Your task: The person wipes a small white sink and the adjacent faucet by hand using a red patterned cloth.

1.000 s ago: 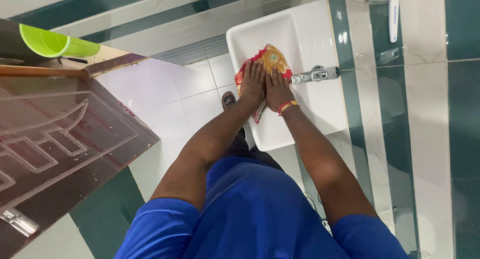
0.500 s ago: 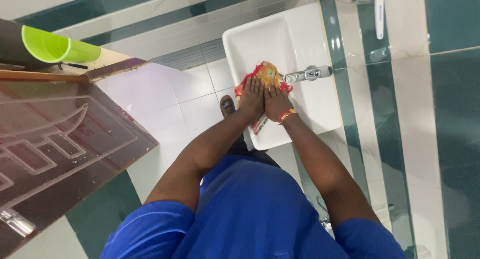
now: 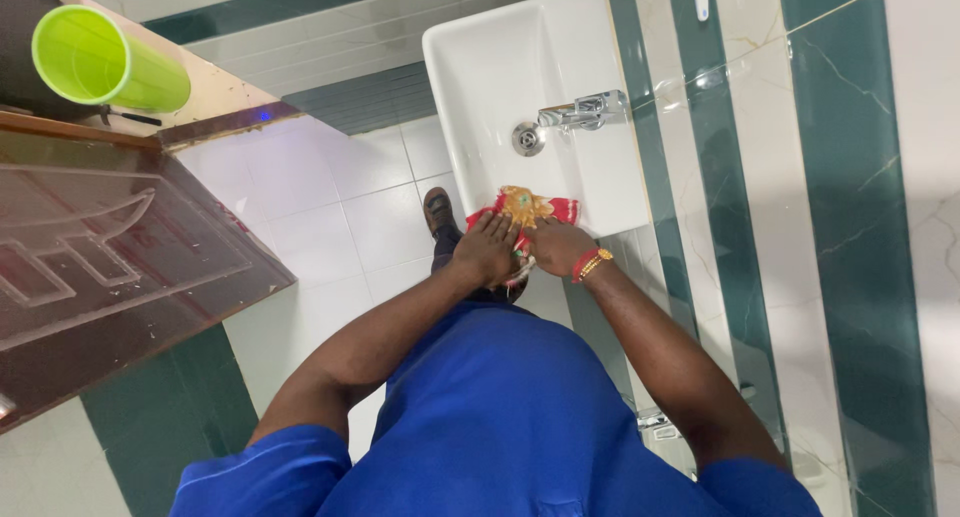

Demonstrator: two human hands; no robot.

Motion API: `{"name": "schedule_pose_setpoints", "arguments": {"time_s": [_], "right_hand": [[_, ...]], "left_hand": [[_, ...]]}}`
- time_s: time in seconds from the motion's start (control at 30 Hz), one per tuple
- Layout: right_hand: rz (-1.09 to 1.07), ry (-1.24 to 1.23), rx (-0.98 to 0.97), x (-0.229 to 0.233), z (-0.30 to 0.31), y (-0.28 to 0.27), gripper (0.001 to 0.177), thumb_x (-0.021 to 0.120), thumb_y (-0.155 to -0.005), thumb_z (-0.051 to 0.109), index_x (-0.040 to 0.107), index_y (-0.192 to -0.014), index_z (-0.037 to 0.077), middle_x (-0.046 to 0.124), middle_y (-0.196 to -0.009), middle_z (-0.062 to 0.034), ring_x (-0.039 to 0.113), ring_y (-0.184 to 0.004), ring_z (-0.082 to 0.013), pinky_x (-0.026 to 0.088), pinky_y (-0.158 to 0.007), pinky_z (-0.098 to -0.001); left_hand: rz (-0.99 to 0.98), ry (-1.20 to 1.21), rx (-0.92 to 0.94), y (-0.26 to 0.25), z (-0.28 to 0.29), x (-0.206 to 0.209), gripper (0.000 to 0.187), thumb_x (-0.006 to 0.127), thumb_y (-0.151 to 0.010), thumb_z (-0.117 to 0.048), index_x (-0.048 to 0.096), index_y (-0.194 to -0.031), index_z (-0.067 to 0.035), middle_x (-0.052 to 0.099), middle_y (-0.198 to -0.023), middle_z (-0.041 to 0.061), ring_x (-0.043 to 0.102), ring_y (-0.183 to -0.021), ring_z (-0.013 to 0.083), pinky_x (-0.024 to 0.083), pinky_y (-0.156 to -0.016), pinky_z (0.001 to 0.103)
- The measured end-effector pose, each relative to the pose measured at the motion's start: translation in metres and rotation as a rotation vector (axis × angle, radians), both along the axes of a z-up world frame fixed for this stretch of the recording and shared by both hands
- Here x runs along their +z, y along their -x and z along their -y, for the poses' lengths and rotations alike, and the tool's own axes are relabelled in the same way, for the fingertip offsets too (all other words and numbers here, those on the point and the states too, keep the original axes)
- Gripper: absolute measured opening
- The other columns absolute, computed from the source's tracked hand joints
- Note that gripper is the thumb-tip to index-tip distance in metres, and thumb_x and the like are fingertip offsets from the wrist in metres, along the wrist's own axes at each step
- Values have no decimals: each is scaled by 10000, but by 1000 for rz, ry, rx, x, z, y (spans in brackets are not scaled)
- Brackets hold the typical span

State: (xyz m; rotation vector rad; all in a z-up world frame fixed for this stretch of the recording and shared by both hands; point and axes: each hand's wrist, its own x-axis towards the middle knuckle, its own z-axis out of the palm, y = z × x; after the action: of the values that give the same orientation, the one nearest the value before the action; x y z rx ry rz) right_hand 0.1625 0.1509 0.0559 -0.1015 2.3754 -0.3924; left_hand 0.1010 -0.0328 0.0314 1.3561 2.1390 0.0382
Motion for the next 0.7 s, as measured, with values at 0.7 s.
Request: {"name": "schedule_pose_setpoints", "arguments": {"time_s": [0.7], "right_hand": [[-323, -229, -277, -122, -29, 169, 678, 434, -1012, 202, 224, -1606, -48, 116, -1710, -262, 59, -1600, -397, 117, -1274, -527]], "left_hand": [[-259, 45, 194, 193, -99, -79, 741, 390, -1024, -378, 159, -1673, -106, 59, -1757, 91, -19, -1605, 274, -42, -1275, 543]]}}
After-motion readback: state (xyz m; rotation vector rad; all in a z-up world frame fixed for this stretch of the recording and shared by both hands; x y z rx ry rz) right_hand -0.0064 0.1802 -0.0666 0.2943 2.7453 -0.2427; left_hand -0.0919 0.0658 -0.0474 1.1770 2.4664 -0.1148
